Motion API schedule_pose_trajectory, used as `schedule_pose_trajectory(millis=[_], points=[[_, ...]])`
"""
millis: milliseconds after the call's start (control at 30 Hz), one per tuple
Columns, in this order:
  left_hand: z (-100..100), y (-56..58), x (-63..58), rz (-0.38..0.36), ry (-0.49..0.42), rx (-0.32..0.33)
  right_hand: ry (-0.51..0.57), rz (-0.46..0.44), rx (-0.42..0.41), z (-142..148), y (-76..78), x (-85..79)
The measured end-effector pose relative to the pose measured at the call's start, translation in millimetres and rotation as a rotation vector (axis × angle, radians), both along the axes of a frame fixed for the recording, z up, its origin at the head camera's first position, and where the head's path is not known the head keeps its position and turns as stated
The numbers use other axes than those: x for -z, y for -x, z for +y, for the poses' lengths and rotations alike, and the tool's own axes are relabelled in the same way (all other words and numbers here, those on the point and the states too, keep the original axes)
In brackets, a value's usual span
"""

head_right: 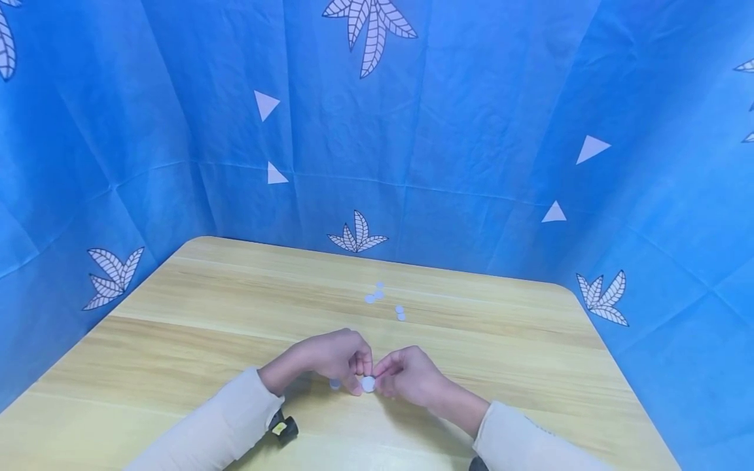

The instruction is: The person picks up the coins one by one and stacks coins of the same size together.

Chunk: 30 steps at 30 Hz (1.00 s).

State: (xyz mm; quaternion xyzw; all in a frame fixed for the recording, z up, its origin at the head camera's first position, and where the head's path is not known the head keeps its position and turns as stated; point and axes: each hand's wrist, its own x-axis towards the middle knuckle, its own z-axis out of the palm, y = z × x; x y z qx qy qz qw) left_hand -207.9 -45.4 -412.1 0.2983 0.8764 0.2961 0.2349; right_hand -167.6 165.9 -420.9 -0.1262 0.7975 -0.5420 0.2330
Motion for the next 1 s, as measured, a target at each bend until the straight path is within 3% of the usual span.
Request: schedule_pose_trajectory(millis=[1000], points=[[-0.8,2.1,0.7,0.03,0.005,0.031,0.073,-0.043,0.012,6.5,5.7,-0.5]])
